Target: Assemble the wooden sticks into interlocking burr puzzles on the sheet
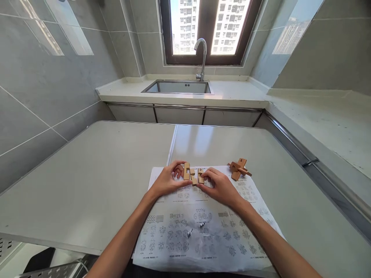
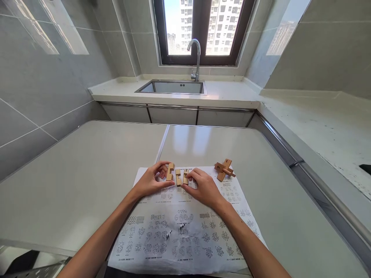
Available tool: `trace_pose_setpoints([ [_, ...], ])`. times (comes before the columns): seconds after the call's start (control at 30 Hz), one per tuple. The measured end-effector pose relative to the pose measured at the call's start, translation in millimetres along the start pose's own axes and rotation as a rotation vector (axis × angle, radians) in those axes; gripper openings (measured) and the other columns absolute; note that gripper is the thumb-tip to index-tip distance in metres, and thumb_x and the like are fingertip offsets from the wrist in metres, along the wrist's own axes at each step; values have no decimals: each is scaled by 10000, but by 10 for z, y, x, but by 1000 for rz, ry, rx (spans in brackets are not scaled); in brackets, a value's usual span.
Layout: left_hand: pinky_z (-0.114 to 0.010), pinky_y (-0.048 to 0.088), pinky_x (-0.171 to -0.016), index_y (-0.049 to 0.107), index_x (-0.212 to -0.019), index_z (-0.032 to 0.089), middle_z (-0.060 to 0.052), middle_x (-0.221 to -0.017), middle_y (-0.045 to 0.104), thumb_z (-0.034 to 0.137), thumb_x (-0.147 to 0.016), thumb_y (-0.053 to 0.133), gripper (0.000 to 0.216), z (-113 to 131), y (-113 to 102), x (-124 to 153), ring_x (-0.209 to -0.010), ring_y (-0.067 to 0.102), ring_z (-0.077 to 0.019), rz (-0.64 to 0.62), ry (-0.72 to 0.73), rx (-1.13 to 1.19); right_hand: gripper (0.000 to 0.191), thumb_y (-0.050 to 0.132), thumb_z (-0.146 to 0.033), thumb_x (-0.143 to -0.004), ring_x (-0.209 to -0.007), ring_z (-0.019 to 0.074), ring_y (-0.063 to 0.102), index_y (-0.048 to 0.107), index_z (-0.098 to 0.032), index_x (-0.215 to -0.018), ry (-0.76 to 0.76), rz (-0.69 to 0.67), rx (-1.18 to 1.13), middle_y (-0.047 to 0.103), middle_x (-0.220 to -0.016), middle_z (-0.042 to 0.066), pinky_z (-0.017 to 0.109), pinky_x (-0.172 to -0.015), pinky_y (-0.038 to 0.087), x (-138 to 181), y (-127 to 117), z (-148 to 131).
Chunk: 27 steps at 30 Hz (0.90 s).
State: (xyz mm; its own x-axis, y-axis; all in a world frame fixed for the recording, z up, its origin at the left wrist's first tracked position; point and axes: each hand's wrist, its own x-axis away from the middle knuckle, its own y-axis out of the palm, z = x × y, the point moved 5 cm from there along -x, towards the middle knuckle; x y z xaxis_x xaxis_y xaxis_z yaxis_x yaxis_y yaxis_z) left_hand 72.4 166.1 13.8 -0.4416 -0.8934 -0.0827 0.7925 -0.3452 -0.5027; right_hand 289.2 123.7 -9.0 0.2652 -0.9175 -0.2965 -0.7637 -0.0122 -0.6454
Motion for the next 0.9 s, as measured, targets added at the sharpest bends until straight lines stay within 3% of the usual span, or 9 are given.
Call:
trace_pose_setpoints([
  [0.17, -304, 491, -822, 562, -1353, 218, 5, -919, 605, 466, -756, 885, 722, -4, 71, 8, -798, 546, -140, -12, -26, 218, 269, 753, -489, -900, -682, 198, 557, 682, -238, -967, 173, 142, -245, 633, -779, 20, 329, -633, 448, -10, -52, 102],
  [0.4, -286, 502, -760, 541, -1366, 243, 2, -939, 652, 472, -748, 889, 745, -45, 149, 14, -748, 555, -127, -32, -59, 253, 410, 730, -533, -915, -661, 156, 572, 692, -227, -1185, 316, 86, -819, 713, -938, 50, 320, -649, 482, -34, -29, 124],
  [0.57, -292, 512, -763, 540, -1374, 244, -17, -958, 686, 476, -754, 886, 747, -15, 182, 21, -762, 580, -138, -32, -54, 235, 456, 707, -524, -941, -635, 140, 533, 707, -235, -1294, 293, 12, -879, 715, -988, 59, 337, -671, 474, -39, -41, 38],
  [0.8, -304, 520, -793, 568, -1340, 247, -5, -916, 689, 402, -758, 878, 677, 108, 213, 50, -761, 604, -142, -39, -27, 195, 414, 741, -584, -905, -604, 151, 545, 642, -222, -1081, 306, -51, -843, 662, -707, -9, 315, -641, 455, -24, 43, -36],
  [0.9, -312, 523, -796, 576, -1334, 251, 9, -862, 666, 396, -758, 865, 660, 155, 237, 69, -759, 593, -151, -52, -22, 160, 412, 732, -589, -911, -601, 138, 529, 646, -214, -1058, 293, -47, -815, 684, -750, 4, 302, -627, 443, -18, 62, -20],
])
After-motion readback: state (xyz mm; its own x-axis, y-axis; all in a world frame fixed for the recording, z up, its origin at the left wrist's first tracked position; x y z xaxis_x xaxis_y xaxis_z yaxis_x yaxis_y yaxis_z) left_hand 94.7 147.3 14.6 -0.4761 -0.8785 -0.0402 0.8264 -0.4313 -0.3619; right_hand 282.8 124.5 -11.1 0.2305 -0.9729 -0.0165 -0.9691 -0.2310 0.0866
